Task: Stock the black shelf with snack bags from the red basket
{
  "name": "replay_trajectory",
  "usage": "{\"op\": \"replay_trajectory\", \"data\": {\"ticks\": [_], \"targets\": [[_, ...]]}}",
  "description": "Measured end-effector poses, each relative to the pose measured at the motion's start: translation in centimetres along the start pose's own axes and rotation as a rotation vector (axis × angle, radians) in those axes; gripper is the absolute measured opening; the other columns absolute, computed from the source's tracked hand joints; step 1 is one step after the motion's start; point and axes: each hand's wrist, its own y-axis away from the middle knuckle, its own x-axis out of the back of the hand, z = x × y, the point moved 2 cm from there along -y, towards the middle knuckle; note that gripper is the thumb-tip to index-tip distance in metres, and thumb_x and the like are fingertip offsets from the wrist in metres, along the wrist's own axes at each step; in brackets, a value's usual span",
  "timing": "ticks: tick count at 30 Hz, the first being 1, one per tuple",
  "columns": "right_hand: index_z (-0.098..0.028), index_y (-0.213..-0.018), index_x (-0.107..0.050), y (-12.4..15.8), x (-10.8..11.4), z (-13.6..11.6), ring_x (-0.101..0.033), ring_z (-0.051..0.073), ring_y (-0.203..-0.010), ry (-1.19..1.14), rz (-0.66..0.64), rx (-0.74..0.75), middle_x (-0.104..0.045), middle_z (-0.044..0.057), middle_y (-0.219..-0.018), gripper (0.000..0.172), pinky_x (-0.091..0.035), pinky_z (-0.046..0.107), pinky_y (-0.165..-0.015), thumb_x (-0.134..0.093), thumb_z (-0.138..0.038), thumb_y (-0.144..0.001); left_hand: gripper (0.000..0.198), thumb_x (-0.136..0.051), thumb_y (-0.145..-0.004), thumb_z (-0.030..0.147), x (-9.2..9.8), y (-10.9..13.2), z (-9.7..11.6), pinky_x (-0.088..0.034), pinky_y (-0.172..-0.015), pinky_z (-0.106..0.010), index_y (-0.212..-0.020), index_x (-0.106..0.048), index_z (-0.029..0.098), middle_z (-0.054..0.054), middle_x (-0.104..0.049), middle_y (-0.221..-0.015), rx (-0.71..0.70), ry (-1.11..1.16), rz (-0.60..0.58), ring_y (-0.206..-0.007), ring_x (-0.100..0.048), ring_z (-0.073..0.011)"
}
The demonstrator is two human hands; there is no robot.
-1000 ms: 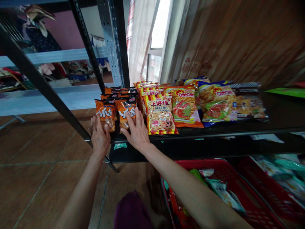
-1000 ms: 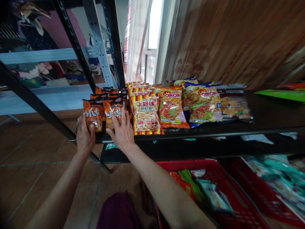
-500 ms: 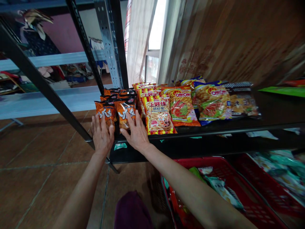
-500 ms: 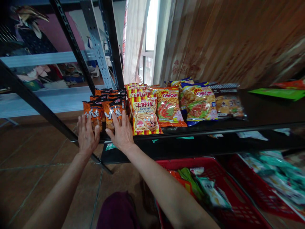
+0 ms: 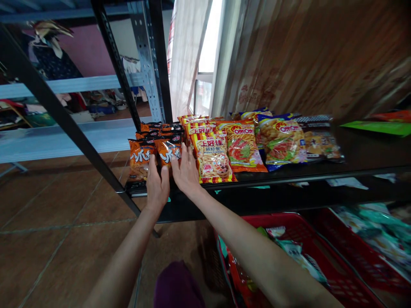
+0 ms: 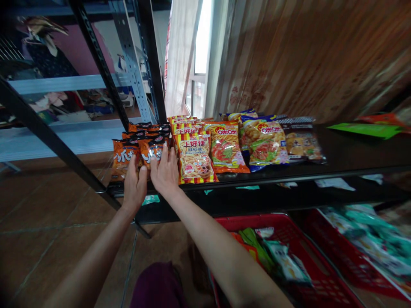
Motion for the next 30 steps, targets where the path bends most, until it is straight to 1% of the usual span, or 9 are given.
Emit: {"op": "replay_trajectory", "data": {"ticks": [2, 4, 6, 9, 14, 17, 20, 24, 30], "targets": [[-0.009, -0.145, -0.028, -1.0, 0.0, 0.0, -0.027, 0.031, -0.141, -0.055, -0.031, -0.074, -0.032, 0.021, -0.150, 0.061, -0.030, 0.052, -0.110, -0.034, -0.040, -0.093, 0.058, -0.039, -0.091, 0.038, -0.4, -0.9, 0.4, -0.027, -0.113, -0.047, -0.139, -0.037, 0.006, -0.023, -0.041, -0.145, 0.058, 0.021, 0.014, -0.136, -0.038, -0.0267], [-0.007, -0.144, -0.029, -1.8, -0.1, -0.1, -0.027, 0.030, -0.141, -0.086, -0.061, -0.115, -0.031, 0.021, -0.150, 0.063, -0.029, 0.049, -0.111, -0.036, -0.041, -0.092, 0.056, -0.040, -0.090, 0.037, -0.8, -1.6, 0.7, -0.028, -0.113, -0.048, -0.137, -0.040, 0.007, -0.023, -0.044, -0.142, 0.079, 0.036, 0.017, -0.135, -0.039, -0.0280], [-0.007, -0.144, -0.030, -2.3, -0.1, -0.1, -0.026, 0.029, -0.141, -0.101, -0.070, -0.127, -0.032, 0.020, -0.150, 0.064, -0.028, 0.048, -0.112, -0.037, -0.043, -0.091, 0.054, -0.040, -0.090, 0.035, -1.1, -2.2, 0.9, -0.029, -0.112, -0.049, -0.136, -0.040, 0.006, -0.023, -0.046, -0.141, 0.097, 0.042, 0.005, -0.134, -0.040, -0.0291], [-0.010, -0.143, -0.032, -2.7, -0.3, 0.1, -0.029, 0.029, -0.140, -0.110, -0.054, -0.126, -0.036, 0.018, -0.149, 0.063, -0.027, 0.047, -0.113, -0.037, -0.043, -0.091, 0.055, -0.039, -0.090, 0.034, -1.5, -2.7, 1.2, -0.027, -0.113, -0.048, -0.136, -0.038, 0.004, -0.024, -0.043, -0.143, 0.124, 0.025, 0.003, -0.136, -0.037, -0.0297], [-0.009, -0.142, -0.034, -3.0, -1.1, 0.8, -0.039, 0.028, -0.135, -0.145, -0.055, -0.152, -0.044, 0.019, -0.143, 0.062, -0.033, 0.045, -0.109, -0.033, -0.044, -0.091, 0.052, -0.038, -0.090, 0.032, -2.3, -3.4, 1.3, -0.029, -0.112, -0.047, -0.135, -0.041, 0.007, -0.022, -0.045, -0.142, 0.188, 0.025, -0.011, -0.134, -0.039, -0.0292], [-0.010, -0.141, -0.037, -3.1, -1.8, 1.2, -0.047, 0.028, -0.128, -0.172, -0.041, -0.166, -0.052, 0.018, -0.137, 0.059, -0.036, 0.045, -0.107, -0.033, -0.042, -0.092, 0.051, -0.038, -0.090, 0.033, -2.8, -3.5, 0.8, -0.030, -0.112, -0.046, -0.135, -0.042, 0.009, -0.020, -0.046, -0.141, 0.166, 0.042, 0.014, -0.134, -0.040, -0.0282], [-0.012, -0.141, -0.038, -3.1, -2.3, 1.6, -0.051, 0.028, -0.125, -0.190, 0.005, -0.165, -0.055, 0.017, -0.134, 0.058, -0.038, 0.046, -0.104, -0.034, -0.042, -0.091, 0.051, -0.038, -0.090, 0.033, -3.1, -3.5, 0.4, -0.030, -0.112, -0.046, -0.135, -0.042, 0.010, -0.020, -0.045, -0.142, 0.144, 0.046, 0.036, -0.134, -0.040, -0.0276], [-0.010, -0.141, -0.038, -2.9, -2.6, 1.6, -0.052, 0.029, -0.124, -0.202, 0.036, -0.160, -0.055, 0.018, -0.133, 0.059, -0.039, 0.045, -0.103, -0.035, -0.041, -0.091, 0.051, -0.037, -0.090, 0.031, -3.2, -3.5, 0.3, -0.029, -0.112, -0.047, -0.134, -0.042, 0.006, -0.023, -0.043, -0.143, 0.155, 0.024, 0.011, -0.134, -0.041, -0.0287], [-0.009, -0.143, -0.032, -2.8, -2.8, 1.4, -0.050, 0.029, -0.126, -0.151, 0.023, -0.169, -0.052, 0.019, -0.135, 0.059, -0.038, 0.045, -0.104, -0.033, -0.036, -0.091, 0.050, -0.037, -0.089, 0.028, -3.0, -3.7, 0.3, -0.029, -0.112, -0.045, -0.134, -0.043, 0.006, -0.022, -0.044, -0.143, 0.156, 0.019, 0.004, -0.133, -0.043, -0.0269]]}}
